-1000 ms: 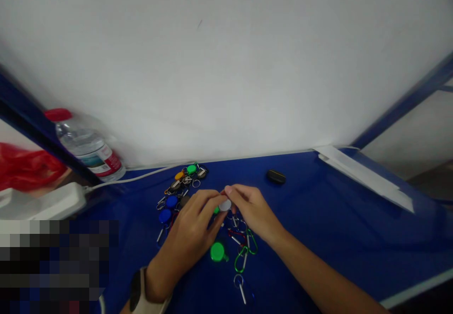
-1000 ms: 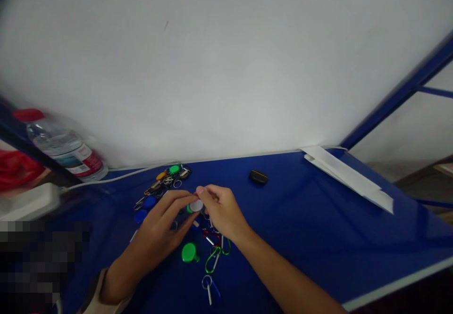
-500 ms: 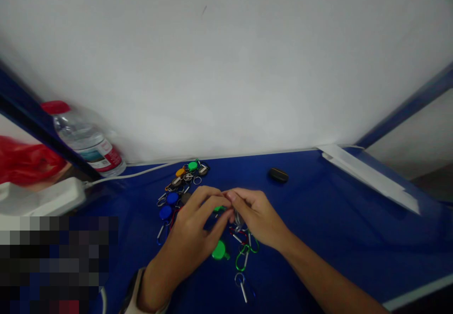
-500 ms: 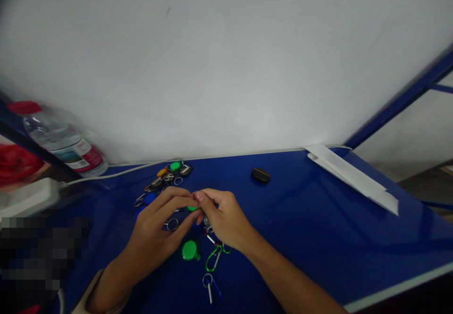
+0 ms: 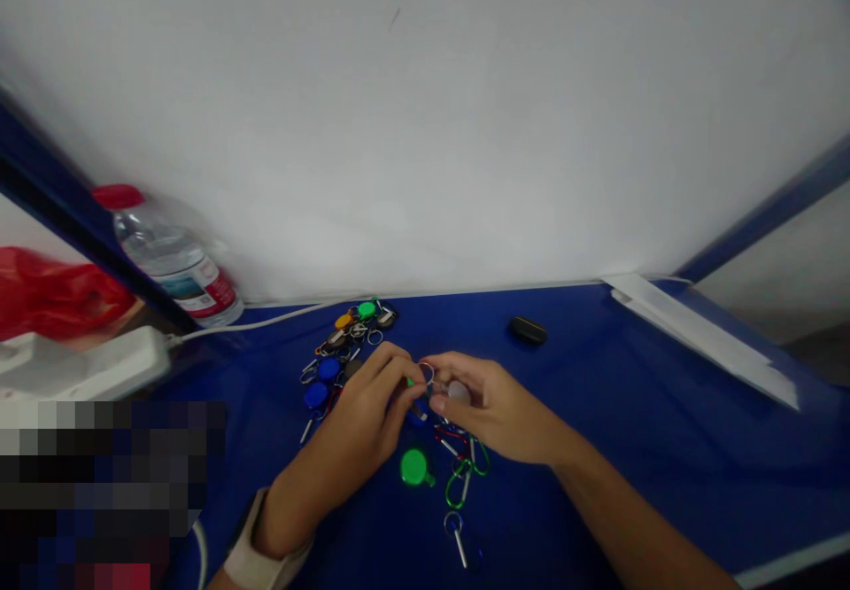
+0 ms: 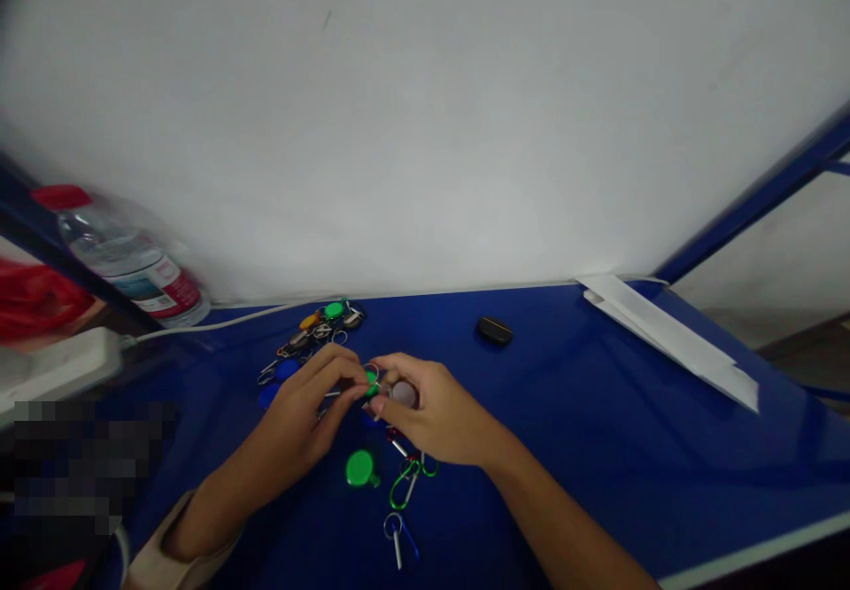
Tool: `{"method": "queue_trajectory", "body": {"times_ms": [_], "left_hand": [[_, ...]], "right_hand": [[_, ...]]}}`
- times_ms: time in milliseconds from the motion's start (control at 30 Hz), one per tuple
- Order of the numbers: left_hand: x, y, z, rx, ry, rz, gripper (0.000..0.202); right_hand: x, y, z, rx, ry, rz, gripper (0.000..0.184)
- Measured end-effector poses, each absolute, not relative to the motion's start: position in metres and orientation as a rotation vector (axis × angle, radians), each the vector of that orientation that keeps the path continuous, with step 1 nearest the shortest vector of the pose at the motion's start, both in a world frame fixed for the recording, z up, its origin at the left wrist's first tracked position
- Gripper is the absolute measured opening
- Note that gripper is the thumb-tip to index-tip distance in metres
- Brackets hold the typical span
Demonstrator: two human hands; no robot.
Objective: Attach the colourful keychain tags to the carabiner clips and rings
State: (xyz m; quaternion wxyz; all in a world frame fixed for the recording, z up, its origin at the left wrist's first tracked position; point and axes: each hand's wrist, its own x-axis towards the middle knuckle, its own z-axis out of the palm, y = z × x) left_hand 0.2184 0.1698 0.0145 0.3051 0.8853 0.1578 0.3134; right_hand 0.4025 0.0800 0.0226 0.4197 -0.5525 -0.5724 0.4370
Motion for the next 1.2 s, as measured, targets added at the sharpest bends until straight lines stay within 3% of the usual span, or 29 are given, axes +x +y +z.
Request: {"method": "queue_trajectory", "body": {"times_ms": [67, 200, 467, 767, 1200], "left_hand": [[0.218, 0.17, 0.019, 2.243, 0.407, 0.789, 0.012], [0.214, 0.169, 0.028, 2.023, 0.376, 0.629, 0.016], [0.212, 0.173, 0.031, 1.832, 0.367, 0.481, 0.018], [0.215, 0.164, 0.028, 2.031, 0.453, 0.567, 0.014], [0.225, 0.166, 0.01, 2.133, 0.588, 0.687, 0.016]], "right_hand": [[0.409, 0.078, 0.027, -1.459, -1.569, 0.924, 0.022], [0.419, 0.076, 0.032, -1.434, -1.703, 0.691, 0.027], [0.416, 0.072, 0.034, -1.412, -1.606, 1.007, 0.041], [0.398, 0.07, 0.02, -1.449, -1.873, 0.48, 0.03], [0.391, 0.072, 0.016, -1.45, -1.684, 0.458, 0.033]]}}
